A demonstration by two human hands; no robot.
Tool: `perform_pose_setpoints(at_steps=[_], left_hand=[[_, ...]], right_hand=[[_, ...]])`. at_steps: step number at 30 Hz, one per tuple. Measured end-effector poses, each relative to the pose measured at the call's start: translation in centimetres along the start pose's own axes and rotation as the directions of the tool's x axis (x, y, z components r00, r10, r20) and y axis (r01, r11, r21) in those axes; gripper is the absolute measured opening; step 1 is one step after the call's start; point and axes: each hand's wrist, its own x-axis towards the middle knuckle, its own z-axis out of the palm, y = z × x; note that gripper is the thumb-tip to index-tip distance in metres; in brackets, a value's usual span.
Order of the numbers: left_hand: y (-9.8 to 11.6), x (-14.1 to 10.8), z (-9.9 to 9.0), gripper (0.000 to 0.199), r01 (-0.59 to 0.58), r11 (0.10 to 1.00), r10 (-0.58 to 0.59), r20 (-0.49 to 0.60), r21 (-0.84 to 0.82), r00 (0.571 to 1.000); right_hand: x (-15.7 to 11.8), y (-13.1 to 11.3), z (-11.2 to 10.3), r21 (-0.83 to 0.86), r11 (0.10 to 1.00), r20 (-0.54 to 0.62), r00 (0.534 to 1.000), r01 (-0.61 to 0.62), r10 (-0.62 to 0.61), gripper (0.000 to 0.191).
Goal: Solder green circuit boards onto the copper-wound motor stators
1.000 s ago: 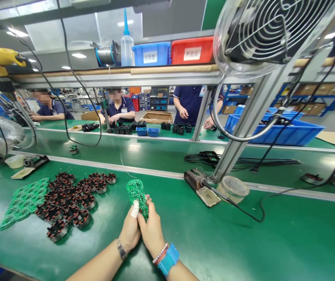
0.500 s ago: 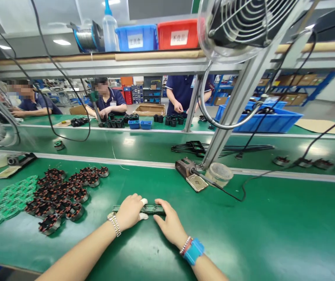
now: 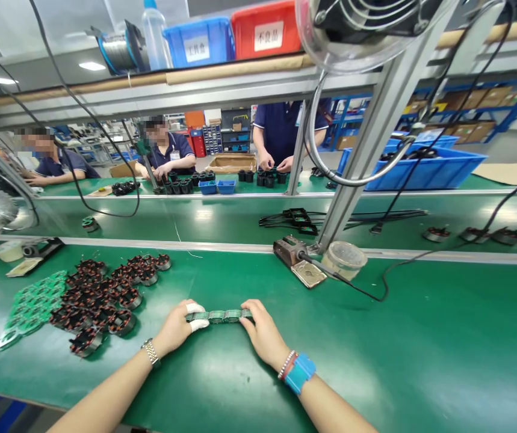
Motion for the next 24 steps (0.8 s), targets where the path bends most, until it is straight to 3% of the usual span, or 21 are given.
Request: perform_pose_setpoints(at_steps=[3,5,8,14,19,24], left_hand=[[1.7,0.3,-1.0,0.023,-0.065,0.985,0.059,0.042,0.158,0.997],[3.4,0.6,-1.3,0.035,-0.149,0.938,0.123,0.104,0.312,0.987],[5.8,1.3,-0.4,0.034,-0.194,0.884,0.125,0.185,0.425,0.975],[7.8,4.0,2.1,0.026,-0.161,0.868,0.092,0.167,0.469,0.982],[8.6,5.8,2.7,0.025,-0.103,0.868,0.05,0.119,0.487,0.992],[9.1,5.9,3.2,0.028,-0.054,0.875,0.014,0.087,0.481,0.996]], right_hand=[[0.2,0.2,-0.6,-0.036,0.999,0.021,0.999,0.04,-0.039,0.011],[0.3,0.2,-0.8,-0.059,0.996,0.029,0.997,0.066,-0.065,0.012],[0.3,0.4,-0.9,-0.091,0.991,0.022,0.995,0.096,-0.094,0.013],[1.3,2.0,-1.3,-0.165,0.983,-0.092,0.991,0.079,-0.095,0.017],[2.6,3.4,-0.9,-0.212,0.977,-0.189,0.979,0.034,-0.075,0.02],[3.5,4.3,-1.1,-0.242,0.97,-0.213,0.976,-0.014,-0.039,0.023]])
